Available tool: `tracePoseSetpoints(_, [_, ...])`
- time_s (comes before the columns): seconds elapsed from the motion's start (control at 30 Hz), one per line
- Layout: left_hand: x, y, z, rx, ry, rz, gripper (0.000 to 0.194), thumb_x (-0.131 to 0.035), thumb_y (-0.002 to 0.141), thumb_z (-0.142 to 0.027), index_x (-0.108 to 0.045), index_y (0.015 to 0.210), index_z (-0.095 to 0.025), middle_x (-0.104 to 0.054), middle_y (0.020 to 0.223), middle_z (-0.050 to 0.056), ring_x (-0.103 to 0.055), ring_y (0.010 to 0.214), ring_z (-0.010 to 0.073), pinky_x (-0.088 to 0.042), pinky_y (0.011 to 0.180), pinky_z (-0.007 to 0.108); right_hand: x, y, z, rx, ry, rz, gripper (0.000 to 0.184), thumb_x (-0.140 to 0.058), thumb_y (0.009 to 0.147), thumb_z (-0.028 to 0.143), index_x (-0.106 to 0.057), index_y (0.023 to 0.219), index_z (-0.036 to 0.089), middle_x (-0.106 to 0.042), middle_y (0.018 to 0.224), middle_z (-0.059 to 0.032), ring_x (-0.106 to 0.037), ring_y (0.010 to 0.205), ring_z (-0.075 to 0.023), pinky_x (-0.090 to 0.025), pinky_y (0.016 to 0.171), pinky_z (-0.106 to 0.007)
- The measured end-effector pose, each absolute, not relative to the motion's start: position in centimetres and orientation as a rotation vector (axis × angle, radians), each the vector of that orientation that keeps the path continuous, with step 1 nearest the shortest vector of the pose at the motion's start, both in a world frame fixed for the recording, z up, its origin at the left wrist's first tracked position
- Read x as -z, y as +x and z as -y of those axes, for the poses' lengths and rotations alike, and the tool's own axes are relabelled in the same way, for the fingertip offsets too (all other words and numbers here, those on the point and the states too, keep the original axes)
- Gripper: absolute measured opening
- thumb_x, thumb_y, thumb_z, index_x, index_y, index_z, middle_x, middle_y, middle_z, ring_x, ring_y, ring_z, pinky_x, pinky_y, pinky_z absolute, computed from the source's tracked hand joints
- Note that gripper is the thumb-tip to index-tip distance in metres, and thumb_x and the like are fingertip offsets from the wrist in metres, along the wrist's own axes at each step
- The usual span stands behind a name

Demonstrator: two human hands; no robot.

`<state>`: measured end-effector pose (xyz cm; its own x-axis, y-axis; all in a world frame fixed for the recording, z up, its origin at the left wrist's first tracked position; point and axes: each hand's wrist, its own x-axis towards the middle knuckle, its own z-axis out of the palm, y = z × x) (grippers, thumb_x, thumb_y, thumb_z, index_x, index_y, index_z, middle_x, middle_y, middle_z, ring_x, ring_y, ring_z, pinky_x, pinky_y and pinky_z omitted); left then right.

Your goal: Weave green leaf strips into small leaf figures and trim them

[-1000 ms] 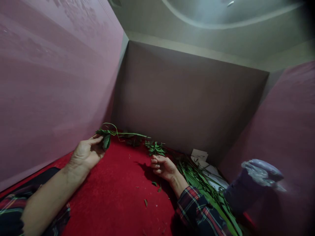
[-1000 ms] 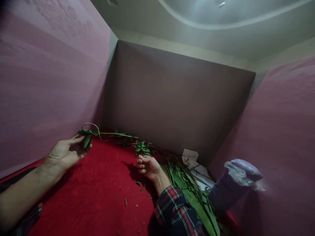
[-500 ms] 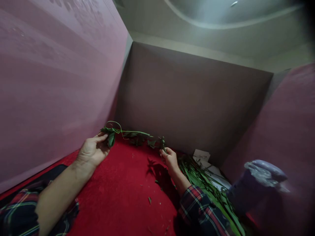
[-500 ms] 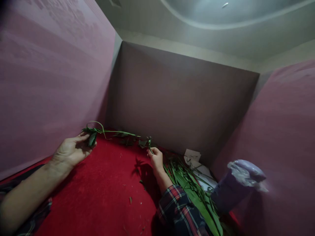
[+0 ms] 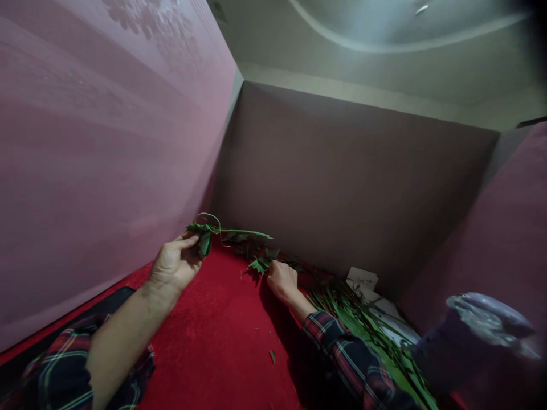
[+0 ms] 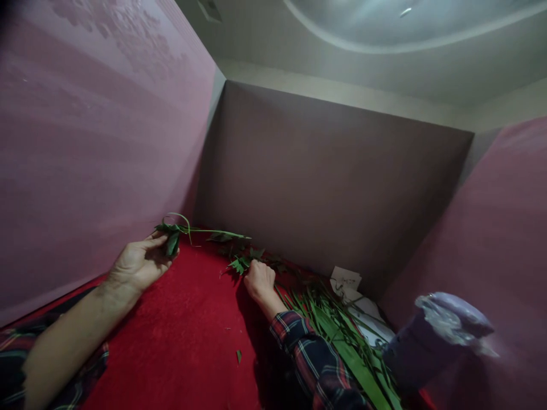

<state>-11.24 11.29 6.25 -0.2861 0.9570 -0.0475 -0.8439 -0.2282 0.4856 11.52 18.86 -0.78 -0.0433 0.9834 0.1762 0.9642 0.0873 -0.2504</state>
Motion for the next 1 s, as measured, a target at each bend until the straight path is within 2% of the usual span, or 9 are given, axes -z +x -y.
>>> tracePoseSetpoints(0.2, [-5.8, -10.9, -11.7, -1.774, 0.341, -0.493, 0.034, -0.039, 0.076, 0.009, -0.066, 0.077, -0.013, -0.066, 0.051, 0.002, -0.061, 0.039, 0.0111, -0.050, 0.036, 0.017, 0.0, 12.7, -17.8, -0.044, -1.937, 2.074, 0.026, -0.053, 0.089, 0.029, -0.054, 0.113, 0.019, -0.056, 0.115, -0.0071, -0.058, 0.096, -0.0198, -0.050, 0.080, -0.039])
tracePoseSetpoints(0.4, [-4.9, -9.4, -11.2, -1.601, 0.425, -0.507, 0.034, -0.041, 0.070, 0.010, -0.065, 0.079, -0.012, -0.067, 0.053, 0.002, -0.063, 0.043, 0.0124, -0.052, 0.040, 0.019, -2.2, 16.3, -15.0, -0.167, -1.913, 1.845, 0.025, -0.053, 0.088, 0.029, -0.055, 0.111, 0.018, -0.057, 0.113, -0.0064, -0.059, 0.094, -0.0192, -0.050, 0.078, -0.037])
tracePoseSetpoints(0.5, [-4.5, -8.4, -10.6, -1.450, 0.501, -0.515, 0.032, -0.043, 0.068, 0.010, -0.065, 0.076, -0.011, -0.068, 0.057, 0.005, -0.064, 0.046, 0.0136, -0.053, 0.043, 0.020, -4.1, 18.4, -13.2, -0.214, -1.776, 1.672, 0.017, -0.048, 0.088, 0.025, -0.061, 0.096, 0.017, -0.064, 0.097, -0.0073, -0.060, 0.087, -0.0193, -0.048, 0.076, -0.035])
tracePoseSetpoints(0.63, [-3.8, -7.0, -9.6, -1.241, 0.605, -0.501, 0.029, -0.048, 0.066, 0.009, -0.067, 0.079, -0.009, -0.071, 0.064, 0.009, -0.067, 0.053, 0.0160, -0.055, 0.050, 0.023, -6.5, 18.7, -9.8, -0.313, -1.468, 1.557, 0.024, -0.040, 0.082, 0.019, -0.059, 0.095, 0.015, -0.066, 0.084, -0.0070, -0.061, 0.080, -0.0184, -0.047, 0.071, -0.030])
tracePoseSetpoints(0.7, [-3.4, -6.2, -9.1, -1.160, 0.641, -0.486, 0.030, -0.050, 0.064, 0.010, -0.068, 0.080, -0.008, -0.071, 0.066, 0.009, -0.068, 0.057, 0.0159, -0.055, 0.056, 0.023, -7.0, 17.6, -7.6, -0.394, -1.332, 1.576, 0.022, -0.044, 0.079, 0.025, -0.060, 0.091, 0.016, -0.065, 0.077, -0.0044, -0.060, 0.072, -0.0164, -0.046, 0.065, -0.027])
tracePoseSetpoints(0.77, [-2.9, -5.3, -8.5, -1.096, 0.663, -0.473, 0.029, -0.053, 0.063, 0.009, -0.068, 0.082, -0.008, -0.071, 0.066, 0.008, -0.067, 0.058, 0.0151, -0.055, 0.059, 0.022, -6.7, 16.2, -5.5, -0.482, -1.235, 1.625, 0.017, -0.050, 0.077, 0.031, -0.062, 0.079, 0.018, -0.062, 0.066, -0.0008, -0.056, 0.062, -0.0143, -0.043, 0.056, -0.024])
tracePoseSetpoints(0.83, [-2.4, -4.6, -8.1, -1.042, 0.680, -0.467, 0.028, -0.056, 0.063, 0.006, -0.069, 0.083, -0.008, -0.071, 0.065, 0.007, -0.066, 0.057, 0.0142, -0.054, 0.057, 0.022, -5.9, 14.8, -4.0, -0.596, -1.130, 1.691, 0.017, -0.050, 0.079, 0.028, -0.060, 0.067, 0.019, -0.058, 0.059, 0.0011, -0.050, 0.055, -0.0125, -0.038, 0.051, -0.023])
tracePoseSetpoints(1.0, [-1.6, -3.8, -7.3, -0.977, 0.728, -0.452, 0.029, -0.061, 0.060, 0.003, -0.069, 0.085, -0.009, -0.071, 0.067, 0.007, -0.066, 0.060, 0.0149, -0.053, 0.061, 0.022, -4.3, 13.4, -3.1, -0.512, -1.101, 1.785, 0.018, -0.054, 0.079, 0.022, -0.057, 0.062, 0.020, -0.057, 0.057, 0.0029, -0.048, 0.054, -0.0113, -0.034, 0.052, -0.024])
